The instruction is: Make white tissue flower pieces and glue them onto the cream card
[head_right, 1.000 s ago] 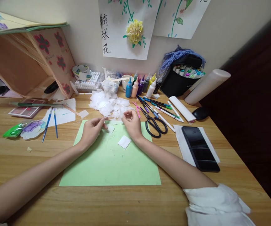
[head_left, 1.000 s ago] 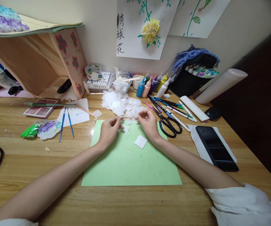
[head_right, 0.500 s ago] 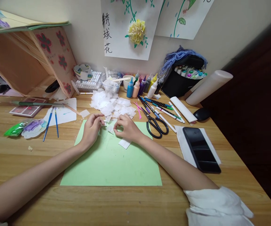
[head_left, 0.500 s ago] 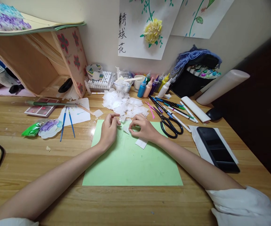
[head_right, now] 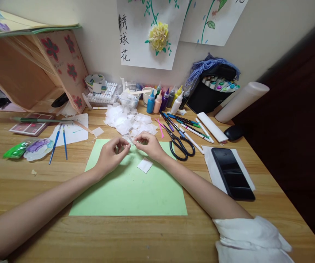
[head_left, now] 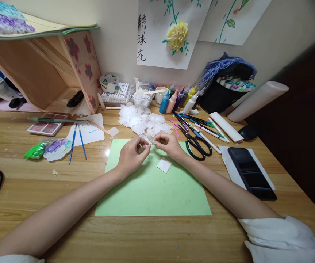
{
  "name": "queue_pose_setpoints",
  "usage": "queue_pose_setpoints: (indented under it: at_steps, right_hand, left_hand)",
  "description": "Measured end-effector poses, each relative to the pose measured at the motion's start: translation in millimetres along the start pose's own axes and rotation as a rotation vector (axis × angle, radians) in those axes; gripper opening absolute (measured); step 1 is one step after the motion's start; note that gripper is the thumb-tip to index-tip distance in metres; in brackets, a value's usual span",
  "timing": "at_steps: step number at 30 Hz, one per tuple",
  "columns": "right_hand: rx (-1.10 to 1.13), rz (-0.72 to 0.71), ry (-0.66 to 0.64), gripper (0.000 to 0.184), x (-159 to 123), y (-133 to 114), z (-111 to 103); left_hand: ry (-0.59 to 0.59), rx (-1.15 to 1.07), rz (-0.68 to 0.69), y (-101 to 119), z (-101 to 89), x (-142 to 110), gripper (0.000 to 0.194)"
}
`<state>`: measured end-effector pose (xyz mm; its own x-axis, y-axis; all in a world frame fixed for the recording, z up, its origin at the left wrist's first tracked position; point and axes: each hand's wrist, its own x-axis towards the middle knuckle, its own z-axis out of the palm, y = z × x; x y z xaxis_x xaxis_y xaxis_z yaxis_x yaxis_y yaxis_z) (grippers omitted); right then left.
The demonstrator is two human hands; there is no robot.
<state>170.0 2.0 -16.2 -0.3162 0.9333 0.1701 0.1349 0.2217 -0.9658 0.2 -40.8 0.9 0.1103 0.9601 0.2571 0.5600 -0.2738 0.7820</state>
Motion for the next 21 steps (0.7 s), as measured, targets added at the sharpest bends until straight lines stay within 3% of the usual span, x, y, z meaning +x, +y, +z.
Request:
queue_pose_setpoints:
  at_steps: [7, 21]
  right_hand:
    - [0.245, 0.131, -0.143, 0.018, -0.5, -4.5, 1.8]
    - [0.237, 0.157, -0.112, 0.020, 0.5, -6.1, 1.7]
  left_hand:
    - [0.059, 0.003, 0.152, -0.7, 1.4, -2.6, 0.012]
    - [0.031, -0.039, 0.095, -1.9, 1.2, 0.2, 0.005]
